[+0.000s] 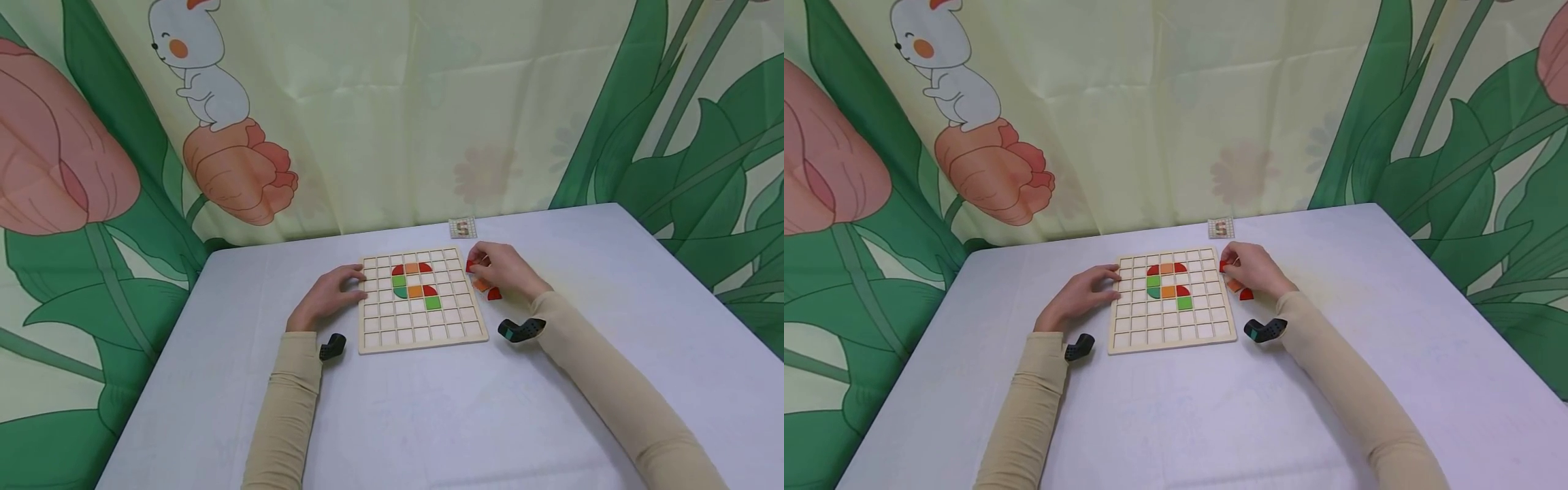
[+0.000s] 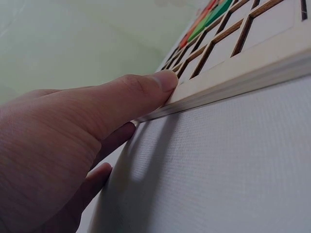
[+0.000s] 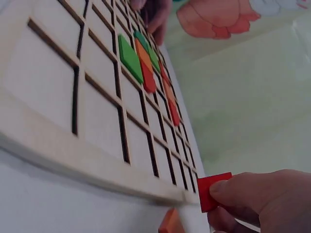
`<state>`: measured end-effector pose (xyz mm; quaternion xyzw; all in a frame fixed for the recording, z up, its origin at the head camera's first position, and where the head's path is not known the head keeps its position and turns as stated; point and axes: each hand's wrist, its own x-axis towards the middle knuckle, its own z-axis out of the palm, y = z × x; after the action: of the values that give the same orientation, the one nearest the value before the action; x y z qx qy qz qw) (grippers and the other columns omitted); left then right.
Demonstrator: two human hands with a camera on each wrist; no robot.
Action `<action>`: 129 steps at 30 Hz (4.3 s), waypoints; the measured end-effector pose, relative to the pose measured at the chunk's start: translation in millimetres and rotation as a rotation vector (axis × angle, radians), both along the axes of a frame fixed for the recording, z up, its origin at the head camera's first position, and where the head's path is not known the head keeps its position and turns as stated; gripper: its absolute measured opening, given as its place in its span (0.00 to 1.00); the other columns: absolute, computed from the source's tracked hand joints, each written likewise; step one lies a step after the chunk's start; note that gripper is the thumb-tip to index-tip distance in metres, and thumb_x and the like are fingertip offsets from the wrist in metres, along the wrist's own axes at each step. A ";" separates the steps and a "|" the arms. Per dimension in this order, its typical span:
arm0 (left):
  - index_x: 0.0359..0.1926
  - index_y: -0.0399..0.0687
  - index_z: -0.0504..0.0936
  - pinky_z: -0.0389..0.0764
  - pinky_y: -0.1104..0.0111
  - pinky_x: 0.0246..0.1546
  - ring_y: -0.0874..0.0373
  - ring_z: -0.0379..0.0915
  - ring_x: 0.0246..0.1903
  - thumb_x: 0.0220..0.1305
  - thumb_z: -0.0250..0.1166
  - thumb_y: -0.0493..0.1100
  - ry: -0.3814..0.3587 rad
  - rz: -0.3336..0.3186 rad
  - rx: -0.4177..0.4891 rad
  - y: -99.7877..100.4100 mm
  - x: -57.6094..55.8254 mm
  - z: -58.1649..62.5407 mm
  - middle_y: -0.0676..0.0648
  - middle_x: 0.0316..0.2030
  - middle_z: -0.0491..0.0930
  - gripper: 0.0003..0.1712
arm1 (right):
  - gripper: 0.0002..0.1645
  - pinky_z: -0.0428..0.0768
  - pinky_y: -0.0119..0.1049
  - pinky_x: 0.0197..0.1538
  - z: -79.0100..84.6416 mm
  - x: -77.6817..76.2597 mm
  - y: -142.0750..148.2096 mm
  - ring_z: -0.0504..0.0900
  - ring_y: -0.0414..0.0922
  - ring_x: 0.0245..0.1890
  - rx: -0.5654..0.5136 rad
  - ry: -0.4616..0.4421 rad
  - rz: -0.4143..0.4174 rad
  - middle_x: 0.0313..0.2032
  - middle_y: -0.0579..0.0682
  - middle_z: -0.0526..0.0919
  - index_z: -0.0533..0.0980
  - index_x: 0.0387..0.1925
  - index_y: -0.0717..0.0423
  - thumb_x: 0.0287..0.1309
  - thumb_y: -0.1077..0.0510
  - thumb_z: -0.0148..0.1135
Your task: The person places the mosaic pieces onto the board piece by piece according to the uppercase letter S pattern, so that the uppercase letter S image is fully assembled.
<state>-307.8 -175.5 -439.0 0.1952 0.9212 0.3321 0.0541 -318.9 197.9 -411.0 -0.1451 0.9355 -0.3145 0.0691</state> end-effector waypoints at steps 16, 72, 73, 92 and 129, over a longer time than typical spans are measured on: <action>0.53 0.46 0.80 0.55 0.57 0.72 0.50 0.55 0.71 0.61 0.70 0.49 -0.008 0.002 -0.011 -0.7 -2.0 -1.8 0.47 0.68 0.67 0.22 | 0.06 0.78 0.30 0.37 -5.8 60.0 -48.0 0.74 0.37 0.33 0.093 0.293 0.451 0.33 0.41 0.77 0.78 0.34 0.49 0.57 0.61 0.69; 0.53 0.44 0.80 0.55 0.57 0.72 0.50 0.56 0.71 0.61 0.71 0.47 0.000 0.007 0.013 -0.4 -1.2 -0.6 0.46 0.68 0.68 0.22 | 0.21 0.81 0.45 0.51 4.4 35.5 2.2 0.78 0.51 0.48 -0.025 0.023 0.048 0.50 0.56 0.80 0.76 0.57 0.61 0.66 0.55 0.60; 0.53 0.43 0.80 0.55 0.57 0.72 0.50 0.56 0.71 0.61 0.71 0.47 0.000 0.005 0.012 -0.5 -1.1 -0.6 0.46 0.68 0.68 0.22 | 0.23 0.80 0.47 0.52 4.2 32.7 10.1 0.78 0.53 0.50 -0.024 -0.007 0.010 0.52 0.57 0.79 0.75 0.59 0.61 0.67 0.54 0.59; 0.54 0.44 0.79 0.55 0.57 0.72 0.50 0.55 0.71 0.61 0.71 0.48 -0.004 -0.002 -0.005 -0.6 -1.3 -1.2 0.46 0.68 0.67 0.23 | 0.33 0.70 0.57 0.63 -4.9 21.5 57.0 0.71 0.60 0.59 0.031 -0.129 -0.102 0.60 0.66 0.73 0.67 0.65 0.68 0.67 0.51 0.57; 0.54 0.46 0.79 0.54 0.58 0.72 0.51 0.55 0.71 0.61 0.70 0.48 -0.013 0.020 0.000 1.9 -1.4 -2.3 0.48 0.68 0.67 0.22 | 0.24 0.74 0.41 0.43 -23.2 27.5 17.1 0.72 0.51 0.40 0.065 0.052 -0.026 0.46 0.59 0.77 0.76 0.57 0.66 0.62 0.59 0.64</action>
<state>-309.3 -173.6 -441.3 0.1837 0.9229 0.3338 0.0565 -291.4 215.0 -434.2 -0.1388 0.9485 -0.2810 0.0454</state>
